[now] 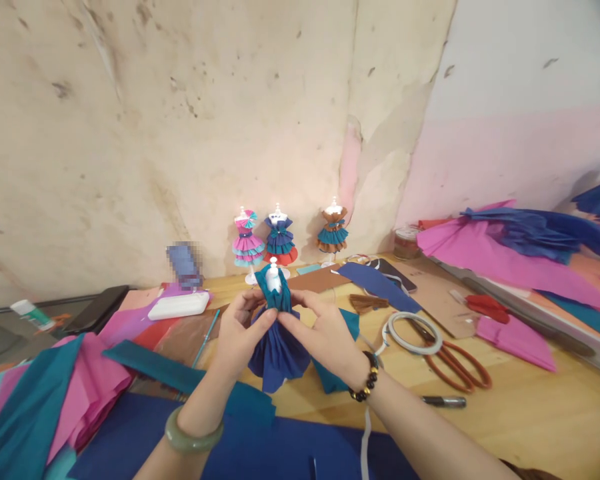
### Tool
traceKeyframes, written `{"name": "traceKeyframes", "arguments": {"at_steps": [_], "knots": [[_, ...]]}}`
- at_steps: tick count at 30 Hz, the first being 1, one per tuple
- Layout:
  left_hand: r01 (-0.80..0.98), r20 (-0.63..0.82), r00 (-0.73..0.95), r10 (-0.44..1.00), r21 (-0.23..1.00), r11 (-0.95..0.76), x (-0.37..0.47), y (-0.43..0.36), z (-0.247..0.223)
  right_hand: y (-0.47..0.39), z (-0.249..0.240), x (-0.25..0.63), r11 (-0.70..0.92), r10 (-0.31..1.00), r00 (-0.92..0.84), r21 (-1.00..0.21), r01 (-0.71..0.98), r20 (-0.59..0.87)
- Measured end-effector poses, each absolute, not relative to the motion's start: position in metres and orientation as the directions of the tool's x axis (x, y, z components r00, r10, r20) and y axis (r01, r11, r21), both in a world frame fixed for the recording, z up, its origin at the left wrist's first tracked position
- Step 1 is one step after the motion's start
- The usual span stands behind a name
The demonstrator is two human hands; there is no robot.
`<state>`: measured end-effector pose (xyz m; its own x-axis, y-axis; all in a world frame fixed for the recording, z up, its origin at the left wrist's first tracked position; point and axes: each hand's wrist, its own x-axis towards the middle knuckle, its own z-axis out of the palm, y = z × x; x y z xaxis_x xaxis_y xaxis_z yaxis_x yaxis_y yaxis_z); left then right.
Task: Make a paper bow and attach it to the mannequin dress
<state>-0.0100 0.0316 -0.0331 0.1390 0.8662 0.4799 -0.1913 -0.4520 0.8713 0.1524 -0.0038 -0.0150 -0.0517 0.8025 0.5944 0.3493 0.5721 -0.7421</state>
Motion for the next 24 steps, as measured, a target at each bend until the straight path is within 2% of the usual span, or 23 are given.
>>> {"name": "traceKeyframes", "arguments": {"at_steps": [3,7,11,19,24], "knots": [[-0.182,0.456,0.084,0.886,0.881,-0.436,-0.014,0.037,-0.034,-0.006,-0.012,0.154,0.649,0.753,-0.180,-0.668,0.364,0.633],[-0.186,0.423,0.083,0.902,0.896,-0.403,-0.022,0.040,-0.035,-0.005,-0.010,0.157,0.687,0.726,-0.237,-0.656,0.313,0.646],[-0.153,0.430,0.107,0.896,0.898,-0.413,-0.025,0.037,-0.033,-0.002,-0.014,0.158,0.654,0.754,-0.182,-0.693,0.302,0.632],[0.015,0.495,0.095,0.864,0.867,-0.498,-0.017,0.030,-0.025,-0.003,-0.017,0.153,0.587,0.780,-0.046,-0.704,0.400,0.624],[-0.070,0.470,0.119,0.875,0.883,-0.464,-0.017,0.034,-0.025,-0.005,-0.015,0.153,0.582,0.792,-0.042,-0.732,0.353,0.610]]}}
